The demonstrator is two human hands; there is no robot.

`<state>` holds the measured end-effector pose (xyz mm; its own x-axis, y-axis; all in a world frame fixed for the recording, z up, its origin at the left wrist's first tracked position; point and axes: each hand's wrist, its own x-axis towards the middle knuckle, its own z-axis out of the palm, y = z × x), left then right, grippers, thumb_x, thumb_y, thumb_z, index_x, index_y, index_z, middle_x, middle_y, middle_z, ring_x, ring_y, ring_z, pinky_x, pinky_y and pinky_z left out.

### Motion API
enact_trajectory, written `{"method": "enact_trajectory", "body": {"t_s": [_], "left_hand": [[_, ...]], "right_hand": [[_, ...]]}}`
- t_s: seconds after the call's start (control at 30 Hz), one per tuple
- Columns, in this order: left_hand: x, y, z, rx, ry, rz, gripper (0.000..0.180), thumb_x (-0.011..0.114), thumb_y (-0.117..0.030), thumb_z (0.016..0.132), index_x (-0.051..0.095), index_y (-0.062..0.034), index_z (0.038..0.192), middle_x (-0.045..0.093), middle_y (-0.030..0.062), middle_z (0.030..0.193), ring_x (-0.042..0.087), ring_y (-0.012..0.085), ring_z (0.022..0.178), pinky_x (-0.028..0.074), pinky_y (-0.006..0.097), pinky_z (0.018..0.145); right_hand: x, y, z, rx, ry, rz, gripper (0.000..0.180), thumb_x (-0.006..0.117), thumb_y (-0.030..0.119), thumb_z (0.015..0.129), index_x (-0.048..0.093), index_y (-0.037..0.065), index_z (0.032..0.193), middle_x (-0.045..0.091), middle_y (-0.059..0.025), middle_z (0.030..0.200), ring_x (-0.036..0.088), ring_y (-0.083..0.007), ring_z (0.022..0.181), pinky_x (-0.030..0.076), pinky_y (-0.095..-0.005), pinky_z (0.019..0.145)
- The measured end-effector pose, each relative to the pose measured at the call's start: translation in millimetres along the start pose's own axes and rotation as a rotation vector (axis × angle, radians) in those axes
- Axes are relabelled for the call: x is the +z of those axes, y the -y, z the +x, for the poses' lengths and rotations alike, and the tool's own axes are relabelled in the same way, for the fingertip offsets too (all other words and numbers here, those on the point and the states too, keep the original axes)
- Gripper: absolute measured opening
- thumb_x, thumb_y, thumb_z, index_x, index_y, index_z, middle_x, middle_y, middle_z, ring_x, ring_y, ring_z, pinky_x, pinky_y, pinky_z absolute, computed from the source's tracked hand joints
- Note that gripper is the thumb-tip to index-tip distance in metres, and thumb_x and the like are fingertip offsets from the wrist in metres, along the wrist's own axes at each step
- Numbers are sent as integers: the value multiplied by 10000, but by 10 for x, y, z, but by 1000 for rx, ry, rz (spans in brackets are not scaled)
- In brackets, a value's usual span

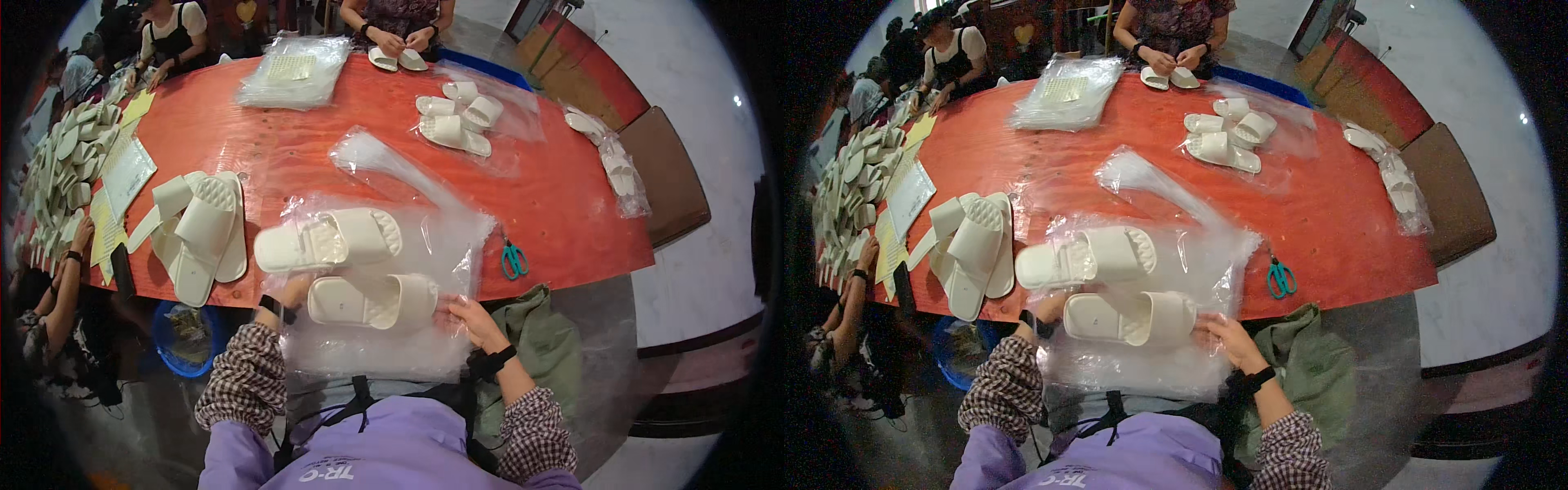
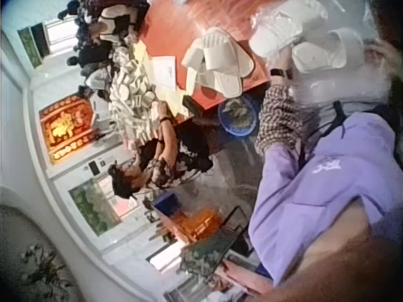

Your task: Pack a pair of white slippers into a plastic bag.

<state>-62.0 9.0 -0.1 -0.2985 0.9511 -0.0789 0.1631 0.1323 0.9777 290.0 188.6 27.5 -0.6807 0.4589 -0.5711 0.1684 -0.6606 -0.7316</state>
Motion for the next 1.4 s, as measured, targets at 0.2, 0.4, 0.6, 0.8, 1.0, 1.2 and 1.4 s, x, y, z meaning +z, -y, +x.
{"method": "enact_trajectory", "body": {"t_s": [0.2, 0.4, 0.6, 0.8, 1.0, 1.2, 1.4], "left_hand": [[-762, -98, -307, -123, -48, -430, 853, 401, -719, 867, 369, -79, 1430, 291, 167, 1501, 362, 341, 1336, 365, 548, 1022], [-663, -297, -430, -208, -79, -826, 820, 284, -706, 919, 430, -47, 1384, 404, 128, 1429, 476, 274, 1239, 446, 419, 978], [-822, 59, -407, -220, -453, -815, 497, 481, -436, 979, 511, -27, 1260, 632, 89, 1120, 614, 202, 982, 511, 356, 842], [-821, -414, -552, -190, -473, -587, 420, 550, -301, 961, 498, -22, 1270, 612, 81, 1133, 631, 187, 976, 537, 351, 834], [-1728, -542, -1061, 166, -818, -882, 442, 540, -278, 970, 459, -7, 1310, 550, 161, 1291, 581, 293, 1133, 512, 441, 958], [-2394, -759, -914, 583, -813, -1092, 420, 396, -203, 1026, 363, 59, 1354, 455, 234, 1369, 447, 384, 1275, 426, 497, 1077], [-2707, -445, -756, 479, -883, -1113, 441, 356, -227, 1033, 338, 82, 1346, 446, 254, 1358, 455, 372, 1268, 422, 499, 1069]], "right_hand": [[-88, -17, -7, -50, 34, -8, 277, 475, 55, 951, 526, -22, 1211, 655, -179, 1080, 651, -265, 999, 524, -367, 896], [-64, -107, -87, -95, -74, -201, 428, 545, 88, 883, 441, -29, 1282, 673, -150, 1033, 652, -209, 915, 516, -323, 822], [437, 410, -298, -934, -335, -1418, 802, 667, 268, 854, 220, 62, 1487, 374, -277, 1423, 433, -349, 1295, 364, -423, 1057], [346, 19, 107, -554, -25, -1694, 1083, 662, 642, 739, 136, 118, 1527, 52, -260, 1557, 22, -432, 1442, 84, -544, 1145], [367, -51, 138, -558, -1, -1690, 1127, 649, 709, 692, 145, 147, 1530, 19, -285, 1550, -4, -443, 1441, 27, -558, 1143], [377, -46, 140, -580, -12, -1723, 1114, 627, 738, 688, 183, 149, 1523, 16, -301, 1542, 6, -472, 1429, 35, -591, 1128], [404, -69, 111, -572, -2, -1722, 1118, 628, 744, 676, 196, 152, 1520, 20, -302, 1541, 5, -475, 1427, 37, -604, 1122]]}}
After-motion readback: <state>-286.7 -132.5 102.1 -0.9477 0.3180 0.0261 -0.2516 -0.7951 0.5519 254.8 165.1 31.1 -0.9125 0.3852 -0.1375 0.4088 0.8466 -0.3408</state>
